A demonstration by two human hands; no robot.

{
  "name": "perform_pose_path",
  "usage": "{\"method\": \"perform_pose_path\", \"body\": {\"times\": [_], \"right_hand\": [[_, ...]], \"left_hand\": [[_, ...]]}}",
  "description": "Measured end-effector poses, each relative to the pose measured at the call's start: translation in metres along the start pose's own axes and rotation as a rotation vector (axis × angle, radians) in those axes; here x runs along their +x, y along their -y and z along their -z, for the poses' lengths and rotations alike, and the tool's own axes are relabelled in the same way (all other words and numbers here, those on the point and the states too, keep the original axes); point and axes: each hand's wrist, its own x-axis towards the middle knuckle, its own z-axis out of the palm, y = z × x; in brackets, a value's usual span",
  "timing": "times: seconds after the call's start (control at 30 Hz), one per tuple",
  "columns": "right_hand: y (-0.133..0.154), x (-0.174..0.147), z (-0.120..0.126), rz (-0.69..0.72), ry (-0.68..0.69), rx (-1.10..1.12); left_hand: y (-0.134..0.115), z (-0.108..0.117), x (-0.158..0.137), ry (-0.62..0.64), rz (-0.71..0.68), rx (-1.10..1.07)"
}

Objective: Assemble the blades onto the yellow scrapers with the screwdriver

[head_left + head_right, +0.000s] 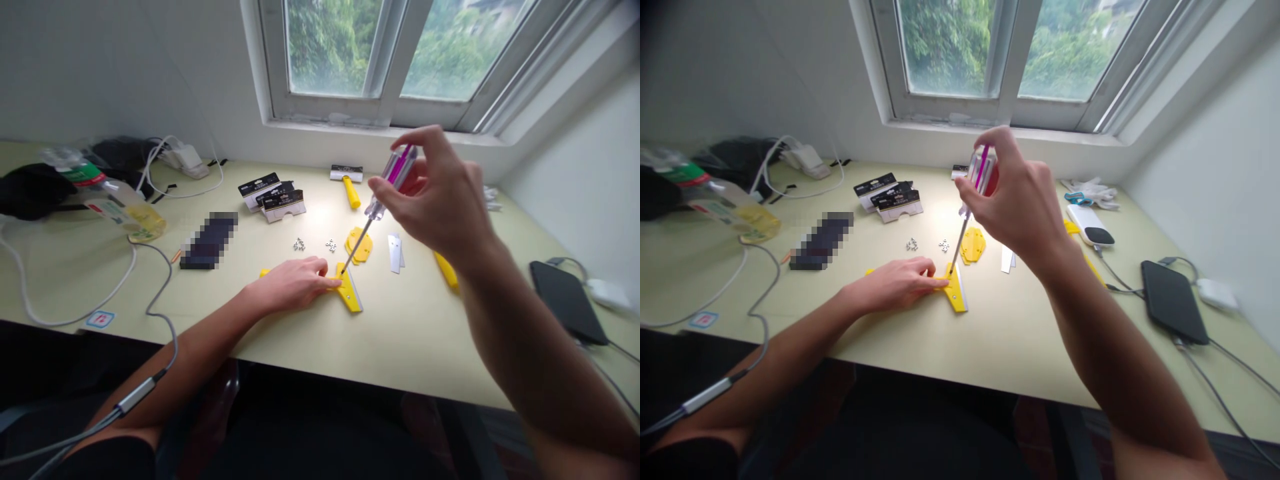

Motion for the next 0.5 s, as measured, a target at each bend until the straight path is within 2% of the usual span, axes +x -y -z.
{"method": "perform_pose_path", "body": {"times": [0.1,0.23,0.3,0.4,0.5], "right_hand": [[0.003,0.01,0.009,0.065,0.045,-0.102],[0.003,0.023,0.015,0.111,0.122,0.032],[0.003,0.032,0.019,0.075,0.235,0.047],[0.01,0.044,0.028,-0.013,0.499,-0.011],[0.019,0.048,0.035,0.015,0.689,-0.005]], "left_hand": [[0.0,0.0,0.0,-0.011,0.003,-0.011],[0.0,-0.001,-0.001,-0.021,-0.003,-0.019],[0.001,-0.001,-0.001,-0.02,-0.005,-0.018],[0.001,-0.001,-0.001,-0.014,-0.015,-0.018],[0.001,0.0,-0.001,-0.012,-0.022,-0.03]]}}
